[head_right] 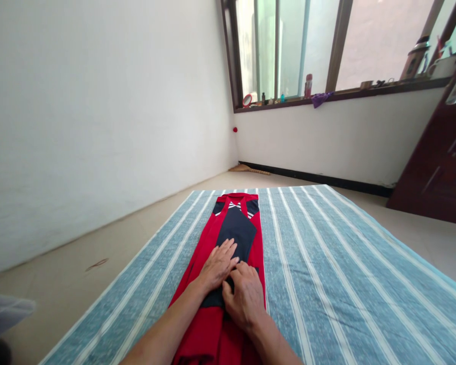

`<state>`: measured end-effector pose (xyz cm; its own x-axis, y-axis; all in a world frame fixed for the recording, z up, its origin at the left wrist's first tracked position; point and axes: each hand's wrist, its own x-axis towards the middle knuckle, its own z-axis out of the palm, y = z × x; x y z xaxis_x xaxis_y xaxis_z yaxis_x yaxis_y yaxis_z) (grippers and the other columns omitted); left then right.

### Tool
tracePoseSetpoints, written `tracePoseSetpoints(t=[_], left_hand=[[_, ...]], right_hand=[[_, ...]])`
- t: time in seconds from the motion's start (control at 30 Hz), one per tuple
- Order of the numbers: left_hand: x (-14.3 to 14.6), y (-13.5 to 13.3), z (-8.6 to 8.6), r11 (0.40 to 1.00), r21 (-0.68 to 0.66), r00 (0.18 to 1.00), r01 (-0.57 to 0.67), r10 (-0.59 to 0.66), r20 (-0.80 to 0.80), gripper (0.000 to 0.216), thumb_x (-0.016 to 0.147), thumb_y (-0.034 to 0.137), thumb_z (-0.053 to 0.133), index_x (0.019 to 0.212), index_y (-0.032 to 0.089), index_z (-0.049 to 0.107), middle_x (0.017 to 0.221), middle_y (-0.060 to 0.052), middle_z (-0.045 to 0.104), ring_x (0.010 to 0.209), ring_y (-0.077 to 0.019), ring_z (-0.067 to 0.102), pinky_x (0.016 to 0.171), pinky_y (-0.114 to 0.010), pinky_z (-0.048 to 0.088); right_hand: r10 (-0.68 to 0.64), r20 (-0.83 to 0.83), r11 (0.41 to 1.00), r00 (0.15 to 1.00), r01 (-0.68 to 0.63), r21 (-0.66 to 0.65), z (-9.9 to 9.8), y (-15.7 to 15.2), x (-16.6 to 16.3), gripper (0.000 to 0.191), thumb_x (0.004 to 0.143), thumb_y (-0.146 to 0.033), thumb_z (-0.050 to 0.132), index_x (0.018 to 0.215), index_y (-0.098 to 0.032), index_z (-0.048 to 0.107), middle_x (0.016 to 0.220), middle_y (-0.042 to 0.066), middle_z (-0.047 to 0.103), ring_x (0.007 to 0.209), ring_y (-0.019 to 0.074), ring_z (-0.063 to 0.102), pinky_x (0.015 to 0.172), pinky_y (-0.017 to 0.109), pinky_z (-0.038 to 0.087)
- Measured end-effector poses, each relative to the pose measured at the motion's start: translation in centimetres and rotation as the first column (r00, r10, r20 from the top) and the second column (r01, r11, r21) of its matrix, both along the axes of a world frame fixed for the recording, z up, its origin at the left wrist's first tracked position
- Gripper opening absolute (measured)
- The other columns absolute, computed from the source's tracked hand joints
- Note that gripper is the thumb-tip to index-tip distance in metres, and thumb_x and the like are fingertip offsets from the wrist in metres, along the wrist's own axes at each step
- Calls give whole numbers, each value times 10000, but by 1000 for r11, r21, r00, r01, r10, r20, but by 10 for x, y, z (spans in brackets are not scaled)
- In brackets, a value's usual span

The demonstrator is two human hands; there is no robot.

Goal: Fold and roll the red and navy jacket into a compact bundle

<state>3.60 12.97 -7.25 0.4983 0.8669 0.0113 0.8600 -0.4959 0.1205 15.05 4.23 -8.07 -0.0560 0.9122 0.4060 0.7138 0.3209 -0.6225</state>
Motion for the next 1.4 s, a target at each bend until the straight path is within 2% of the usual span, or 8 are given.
tracePoseSetpoints(t=[0.2, 0.37, 0.5, 0.63, 0.73, 1.03, 1.17, 1.4], left_hand=[[-1, -4, 0, 999, 39, 999, 1, -3, 37, 478, 957, 341, 373, 1388, 135, 390, 1489, -111, 322, 1387, -221, 231, 1108, -455, 239], [-2, -5, -3, 998, 60, 998, -11, 7, 68, 460, 968, 345, 368, 1375, 136, 412, 1479, -102, 345, 1378, -214, 257, 1110, -442, 247], [-2, -4, -4, 998, 68, 996, -16, 9, 93, 441, 974, 323, 357, 1366, 132, 422, 1467, -107, 367, 1369, -215, 279, 1103, -446, 267], [-4, -3, -6, 997, 69, 985, -27, 15, 172, 407, 971, 282, 355, 1346, 152, 445, 1446, -106, 402, 1357, -213, 307, 1094, -457, 286], [-5, -2, -7, 998, 60, 979, -31, 18, 205, 406, 969, 266, 346, 1347, 152, 440, 1440, -106, 414, 1352, -206, 318, 1094, -452, 287], [-3, -3, -6, 997, 70, 985, -34, 22, 173, 415, 947, 229, 354, 1348, 169, 445, 1439, -96, 417, 1350, -213, 322, 1097, -458, 280], [-3, -2, -7, 997, 72, 985, -34, 21, 173, 421, 948, 226, 348, 1353, 146, 433, 1444, -113, 405, 1353, -214, 315, 1094, -459, 283], [-5, 1, -12, 995, 83, 978, -50, 32, 208, 424, 949, 240, 347, 1358, 150, 417, 1456, -122, 384, 1365, -218, 287, 1089, -450, 295]], right_hand=[[-89, -168, 996, 982, 88, -18, 0, 17, 21, 203, 844, -245, 435, 809, -196, 629, 848, 53, 646, 789, 178, 594, 748, 274, 447], [-311, -49, 922, 949, 289, -259, 13, 54, 41, 240, 830, -266, 462, 954, -197, 657, 937, 64, 679, 893, 206, 622, 775, 284, 432], [-360, -13, 867, 933, 329, -376, 16, 86, 49, 164, 768, -258, 543, 838, -194, 677, 772, 58, 680, 790, 215, 643, 653, 264, 430], [-364, -48, 823, 930, 297, -484, 6, 103, 52, 144, 742, -274, 576, 645, -191, 643, 517, 23, 601, 519, 175, 597, 487, 235, 385], [-362, -82, 803, 928, 266, -533, 0, 106, 53, 213, 742, -300, 578, 555, -199, 602, 449, 14, 557, 442, 161, 551, 436, 233, 348], [-418, -224, 832, 881, 272, -484, 16, 110, 51, 98, 666, -196, 613, 571, -211, 598, 592, 6, 584, 706, 178, 597, 570, 226, 376], [-400, -398, 834, 825, 149, -531, 19, 109, 42, 137, 728, -232, 591, 607, -199, 534, 500, -31, 500, 523, 123, 541, 474, 197, 377], [-426, -592, 763, 684, -80, -642, 17, 104, 31, 242, 750, -332, 659, 713, -212, 453, 405, -113, 348, 312, 80, 397, 298, 162, 323]])
